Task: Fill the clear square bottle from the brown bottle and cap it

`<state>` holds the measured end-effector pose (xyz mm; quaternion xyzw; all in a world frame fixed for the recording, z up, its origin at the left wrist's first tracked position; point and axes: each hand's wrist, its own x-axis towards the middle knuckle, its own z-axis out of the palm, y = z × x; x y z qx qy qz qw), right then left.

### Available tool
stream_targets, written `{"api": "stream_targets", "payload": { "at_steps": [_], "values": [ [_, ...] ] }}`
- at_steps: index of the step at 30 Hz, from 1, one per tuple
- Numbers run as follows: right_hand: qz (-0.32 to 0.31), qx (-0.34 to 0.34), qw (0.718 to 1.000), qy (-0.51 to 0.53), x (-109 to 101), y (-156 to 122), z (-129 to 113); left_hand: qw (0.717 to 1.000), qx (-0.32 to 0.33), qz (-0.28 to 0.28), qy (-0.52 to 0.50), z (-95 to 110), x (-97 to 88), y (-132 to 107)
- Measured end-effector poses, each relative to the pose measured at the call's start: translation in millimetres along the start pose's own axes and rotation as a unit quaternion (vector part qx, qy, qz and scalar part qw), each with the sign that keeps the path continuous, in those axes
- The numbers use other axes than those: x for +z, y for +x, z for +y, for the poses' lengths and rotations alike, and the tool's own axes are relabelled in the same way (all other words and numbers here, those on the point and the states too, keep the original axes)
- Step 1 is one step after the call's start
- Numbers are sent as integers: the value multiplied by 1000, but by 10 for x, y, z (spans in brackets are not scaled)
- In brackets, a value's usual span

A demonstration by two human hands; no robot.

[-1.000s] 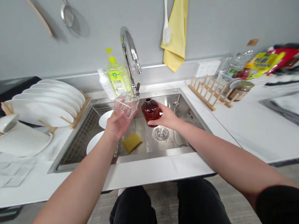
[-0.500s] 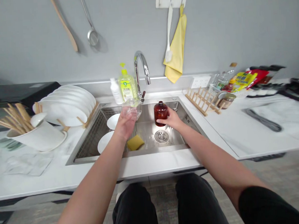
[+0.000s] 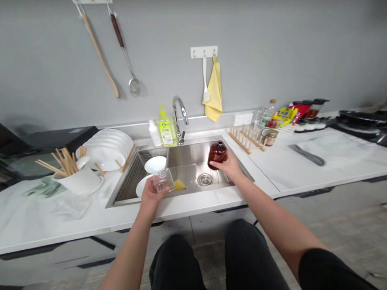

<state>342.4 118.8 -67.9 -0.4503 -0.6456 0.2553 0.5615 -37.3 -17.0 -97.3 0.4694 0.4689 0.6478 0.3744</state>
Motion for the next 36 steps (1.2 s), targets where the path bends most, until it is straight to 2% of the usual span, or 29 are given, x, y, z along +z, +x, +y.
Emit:
{"api": "stream_targets", "payload": {
  "at_steps": [3, 6, 11, 14, 16, 21, 29, 31, 33, 36],
  "values": [
    [3, 11, 1000, -10, -399, -255, 44, 1000, -10, -14, -14, 32, 40, -1],
    [12, 30, 999, -37, -899, -444, 166, 999, -24, -15, -16, 44, 58, 19],
    [66, 72, 994, -40, -1722, -592, 342, 999, -25, -17, -12, 44, 52, 37],
    [97, 99, 988, -62, -2066, -616, 415, 1000, -22, -18, -8, 62, 61, 24],
    [117, 113, 984, -74, -2212, -611, 460, 1000, -19, -21, -5, 77, 70, 13],
    [154, 128, 973, -117, -2321, -521, 538, 1000, -16, -16, -5, 90, 77, 16],
    [135, 150, 971, -131, -2255, -391, 560, 1000, -10, -11, 7, 68, 90, 23],
    [171, 151, 966, -126, -2271, -435, 577, 1000, -8, -9, 11, 67, 95, 22],
    [231, 144, 953, -129, -2271, -551, 574, 1000, -5, -6, 15, 72, 97, 22],
    [296, 81, 939, -158, -2155, -854, 479, 1000, 1, -6, 19, 93, 101, 17]
  ]
}}
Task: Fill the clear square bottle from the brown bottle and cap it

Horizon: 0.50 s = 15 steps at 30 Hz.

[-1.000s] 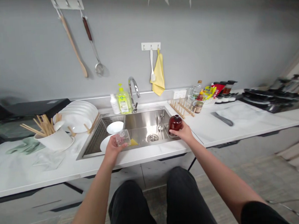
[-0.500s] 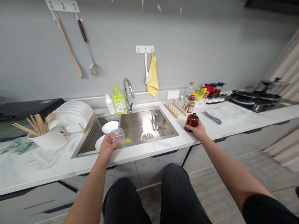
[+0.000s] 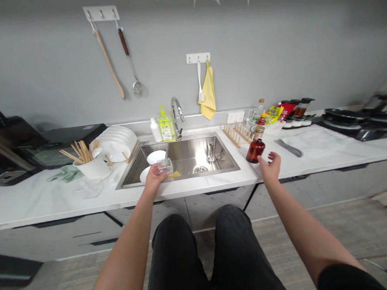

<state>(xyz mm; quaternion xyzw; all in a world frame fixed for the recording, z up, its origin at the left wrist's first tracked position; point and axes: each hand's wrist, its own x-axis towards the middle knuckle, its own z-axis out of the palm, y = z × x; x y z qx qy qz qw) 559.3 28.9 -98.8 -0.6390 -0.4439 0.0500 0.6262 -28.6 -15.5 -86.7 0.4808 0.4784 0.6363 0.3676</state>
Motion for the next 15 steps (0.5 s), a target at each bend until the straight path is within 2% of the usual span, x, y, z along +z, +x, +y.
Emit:
{"api": "stream_targets", "payload": {
  "at_steps": [2, 3, 4, 6, 8, 10, 12, 15],
  "values": [
    [18, -57, 998, -16, -12, -301, -128, 1000, 4, -8, 2, 17, 1, -9],
    [0, -91, 996, -13, 16, -460, -228, 1000, 6, -14, 3, 25, 2, -16],
    [-38, -120, 992, 0, 72, -613, -351, 1000, 9, -23, 5, 32, 4, -25],
    [-166, -159, 972, 46, 265, -885, -646, 999, 13, -45, 11, 45, 14, -43],
    [-305, -178, 930, 97, 551, -1100, -968, 997, 15, -70, 19, 56, 36, -61],
    [-411, -168, 886, 136, 889, -1270, -1264, 995, 18, -92, 30, 63, 66, -75],
    [-490, -136, 846, 162, 1234, -1421, -1504, 993, 23, -106, 43, 65, 96, -84],
    [-529, -72, 826, 179, 1673, -1651, -1739, 990, 35, -118, 64, 55, 120, -89]
  ]
}}
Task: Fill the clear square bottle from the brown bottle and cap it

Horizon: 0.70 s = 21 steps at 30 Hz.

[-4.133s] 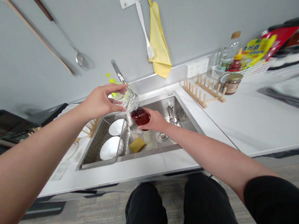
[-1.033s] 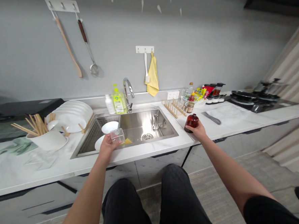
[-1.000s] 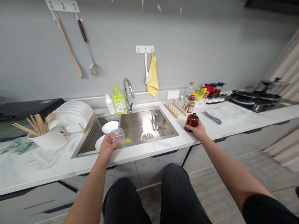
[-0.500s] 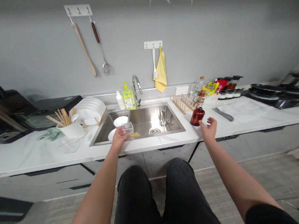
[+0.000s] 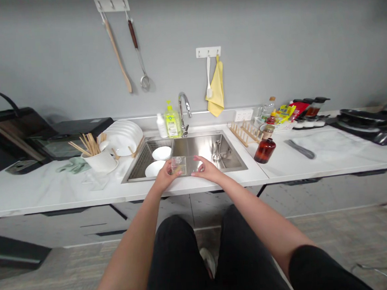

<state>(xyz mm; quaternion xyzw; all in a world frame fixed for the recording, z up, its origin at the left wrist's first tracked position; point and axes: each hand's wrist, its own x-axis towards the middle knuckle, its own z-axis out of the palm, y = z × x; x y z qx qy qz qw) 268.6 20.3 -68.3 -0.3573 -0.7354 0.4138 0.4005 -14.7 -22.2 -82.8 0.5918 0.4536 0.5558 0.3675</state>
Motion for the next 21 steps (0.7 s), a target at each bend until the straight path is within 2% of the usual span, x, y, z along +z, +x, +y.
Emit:
{"api": "stream_targets", "payload": {
  "at_steps": [3, 6, 9, 14, 17, 21],
  "values": [
    [8, 27, 999, 24, 317, 153, 35, 1000, 8, -19, 18, -21, 4, -5],
    [32, 9, 999, 13, 472, 139, 106, 998, 14, -48, 25, -41, 14, -20],
    [25, -11, 1000, 8, 482, 76, 165, 997, 18, -76, 25, -50, 37, -38],
    [14, 7, 1000, -7, 419, 44, 170, 996, 11, -91, 21, -36, 0, -49],
    [20, 10, 1000, 0, 400, 43, 135, 998, 15, -64, 10, -49, -84, -36],
    [24, 26, 999, 1, 375, 21, 78, 998, 19, 56, 35, -103, -251, -9]
  ]
}}
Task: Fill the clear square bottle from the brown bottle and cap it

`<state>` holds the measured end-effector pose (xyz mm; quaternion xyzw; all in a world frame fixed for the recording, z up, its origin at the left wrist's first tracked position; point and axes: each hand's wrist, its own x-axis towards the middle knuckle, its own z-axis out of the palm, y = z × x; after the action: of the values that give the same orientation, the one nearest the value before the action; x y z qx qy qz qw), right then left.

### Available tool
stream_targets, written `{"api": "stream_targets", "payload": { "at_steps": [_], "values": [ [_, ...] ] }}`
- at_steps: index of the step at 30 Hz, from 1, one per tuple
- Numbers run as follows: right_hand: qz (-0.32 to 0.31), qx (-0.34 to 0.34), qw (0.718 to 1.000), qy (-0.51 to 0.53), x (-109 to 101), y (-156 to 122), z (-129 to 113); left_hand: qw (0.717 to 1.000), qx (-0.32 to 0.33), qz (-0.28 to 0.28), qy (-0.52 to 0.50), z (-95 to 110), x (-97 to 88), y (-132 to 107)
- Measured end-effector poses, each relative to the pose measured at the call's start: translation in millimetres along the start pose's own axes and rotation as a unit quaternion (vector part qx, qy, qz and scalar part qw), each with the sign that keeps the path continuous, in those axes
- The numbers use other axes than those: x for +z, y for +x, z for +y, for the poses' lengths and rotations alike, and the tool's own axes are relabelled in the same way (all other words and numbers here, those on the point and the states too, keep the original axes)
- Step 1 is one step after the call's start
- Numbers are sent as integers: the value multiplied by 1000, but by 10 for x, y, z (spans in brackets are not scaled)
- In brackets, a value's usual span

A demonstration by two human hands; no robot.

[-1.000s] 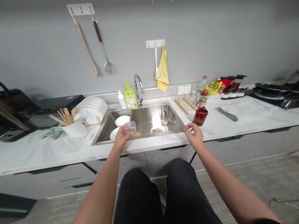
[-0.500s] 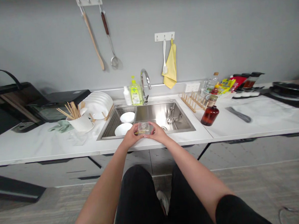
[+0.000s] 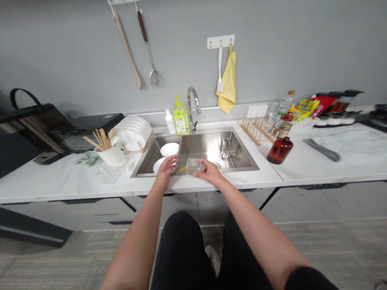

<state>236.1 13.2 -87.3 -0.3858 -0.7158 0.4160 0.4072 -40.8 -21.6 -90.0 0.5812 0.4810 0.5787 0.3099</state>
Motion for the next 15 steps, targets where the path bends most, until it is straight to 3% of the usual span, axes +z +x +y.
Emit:
{"api": "stream_targets", "payload": {
  "at_steps": [5, 11, 15],
  "values": [
    [-2, 20, 1000, 2, -38, -31, -59, 977, -8, 123, 173, 17, -483, -37],
    [-4, 20, 1000, 20, -48, -36, -100, 901, -17, 184, 392, 133, -1284, -194],
    [-7, 17, 1000, 4, -43, -52, -129, 861, -52, 200, 464, 70, -1556, -141]
  ]
}}
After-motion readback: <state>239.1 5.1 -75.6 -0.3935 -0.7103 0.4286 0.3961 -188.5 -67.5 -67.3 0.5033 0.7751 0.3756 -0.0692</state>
